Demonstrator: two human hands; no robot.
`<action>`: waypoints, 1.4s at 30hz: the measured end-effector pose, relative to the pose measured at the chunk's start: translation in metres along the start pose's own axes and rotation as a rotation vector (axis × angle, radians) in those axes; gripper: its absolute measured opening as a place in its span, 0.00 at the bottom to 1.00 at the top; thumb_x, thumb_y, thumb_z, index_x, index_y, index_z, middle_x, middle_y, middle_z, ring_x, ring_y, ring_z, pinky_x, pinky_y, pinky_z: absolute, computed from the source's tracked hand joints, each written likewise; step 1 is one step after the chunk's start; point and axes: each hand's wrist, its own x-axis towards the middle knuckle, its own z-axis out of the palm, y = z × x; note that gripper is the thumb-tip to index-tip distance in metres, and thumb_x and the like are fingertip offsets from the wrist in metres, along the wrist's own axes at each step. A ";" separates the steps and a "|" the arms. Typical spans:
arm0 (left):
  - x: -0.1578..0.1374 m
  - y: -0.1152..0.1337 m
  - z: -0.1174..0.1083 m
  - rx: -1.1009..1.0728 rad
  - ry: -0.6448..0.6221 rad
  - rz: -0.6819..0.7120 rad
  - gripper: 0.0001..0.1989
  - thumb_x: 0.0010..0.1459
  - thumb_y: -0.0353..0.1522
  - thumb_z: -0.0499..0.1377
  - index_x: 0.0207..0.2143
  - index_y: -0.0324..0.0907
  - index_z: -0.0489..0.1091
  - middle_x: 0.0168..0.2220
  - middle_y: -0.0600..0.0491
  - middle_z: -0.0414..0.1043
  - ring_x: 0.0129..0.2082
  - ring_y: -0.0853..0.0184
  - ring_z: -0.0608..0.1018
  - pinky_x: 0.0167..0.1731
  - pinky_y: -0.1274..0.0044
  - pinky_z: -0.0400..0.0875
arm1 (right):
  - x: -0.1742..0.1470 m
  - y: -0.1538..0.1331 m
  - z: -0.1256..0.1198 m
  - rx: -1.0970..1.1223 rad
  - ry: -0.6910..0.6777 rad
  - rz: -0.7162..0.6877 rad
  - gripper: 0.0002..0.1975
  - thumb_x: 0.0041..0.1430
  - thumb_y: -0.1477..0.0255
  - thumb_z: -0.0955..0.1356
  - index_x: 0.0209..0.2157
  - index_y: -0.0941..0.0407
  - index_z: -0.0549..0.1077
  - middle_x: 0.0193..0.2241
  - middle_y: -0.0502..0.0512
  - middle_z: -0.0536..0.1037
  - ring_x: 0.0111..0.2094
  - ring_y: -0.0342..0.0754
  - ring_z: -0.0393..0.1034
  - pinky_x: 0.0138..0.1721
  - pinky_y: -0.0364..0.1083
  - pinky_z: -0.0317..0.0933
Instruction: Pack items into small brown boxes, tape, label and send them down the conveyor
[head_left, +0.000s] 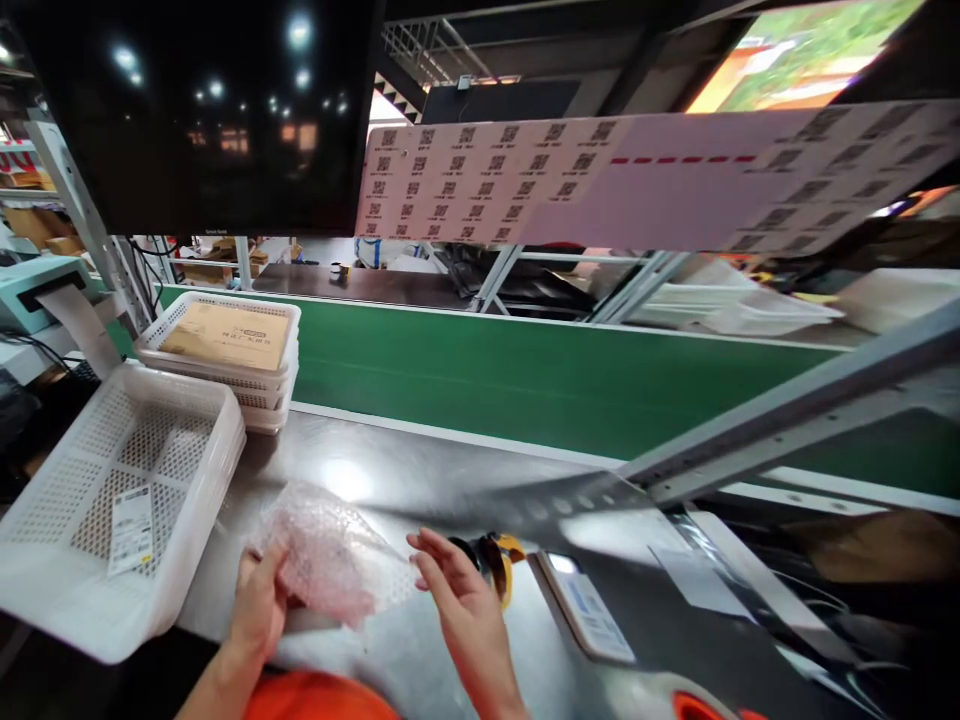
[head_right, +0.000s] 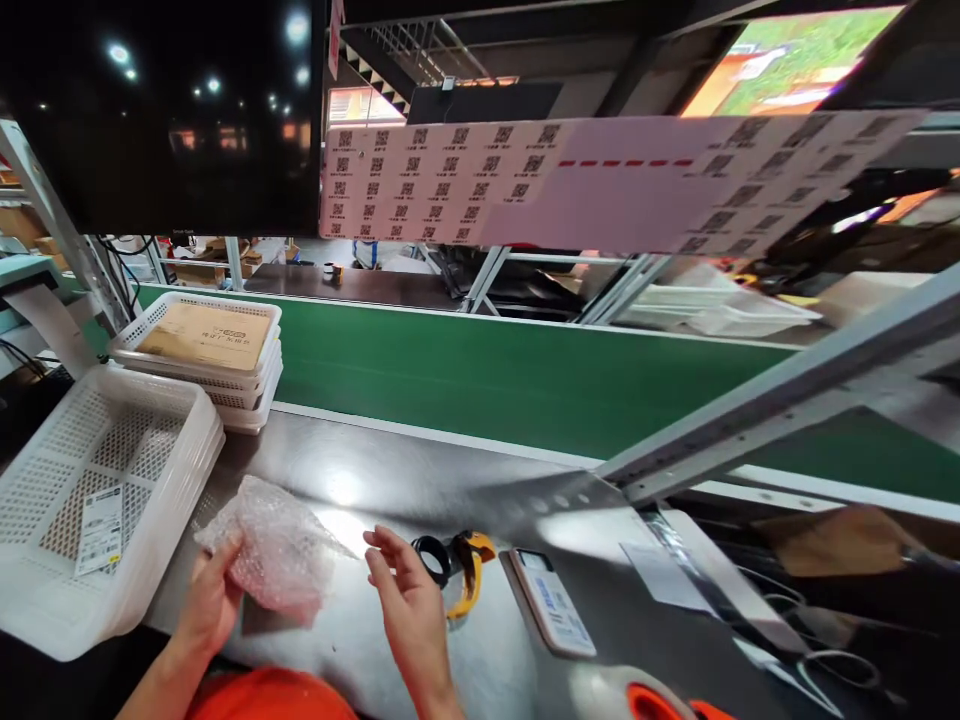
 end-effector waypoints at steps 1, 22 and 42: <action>-0.001 0.001 0.001 0.018 0.004 0.031 0.26 0.36 0.38 0.81 0.36 0.40 0.78 0.33 0.51 0.83 0.34 0.61 0.84 0.35 0.74 0.79 | -0.002 0.000 0.002 -0.046 0.020 -0.012 0.27 0.59 0.48 0.72 0.48 0.55 0.81 0.45 0.66 0.85 0.43 0.60 0.80 0.40 0.55 0.78; 0.012 0.006 -0.004 0.120 -0.004 -0.089 0.27 0.43 0.40 0.79 0.45 0.38 0.79 0.44 0.45 0.85 0.43 0.57 0.86 0.43 0.72 0.81 | 0.024 -0.007 0.043 -0.091 -0.385 0.079 0.39 0.53 0.55 0.75 0.64 0.57 0.72 0.55 0.65 0.82 0.56 0.61 0.77 0.61 0.60 0.67; -0.037 -0.034 -0.050 0.412 -0.078 -0.336 0.19 0.46 0.39 0.70 0.40 0.39 0.77 0.30 0.52 0.78 0.22 0.70 0.73 0.20 0.81 0.65 | -0.049 0.007 0.035 -0.711 -1.093 -0.672 0.10 0.69 0.70 0.68 0.44 0.53 0.82 0.38 0.56 0.80 0.38 0.52 0.69 0.42 0.50 0.61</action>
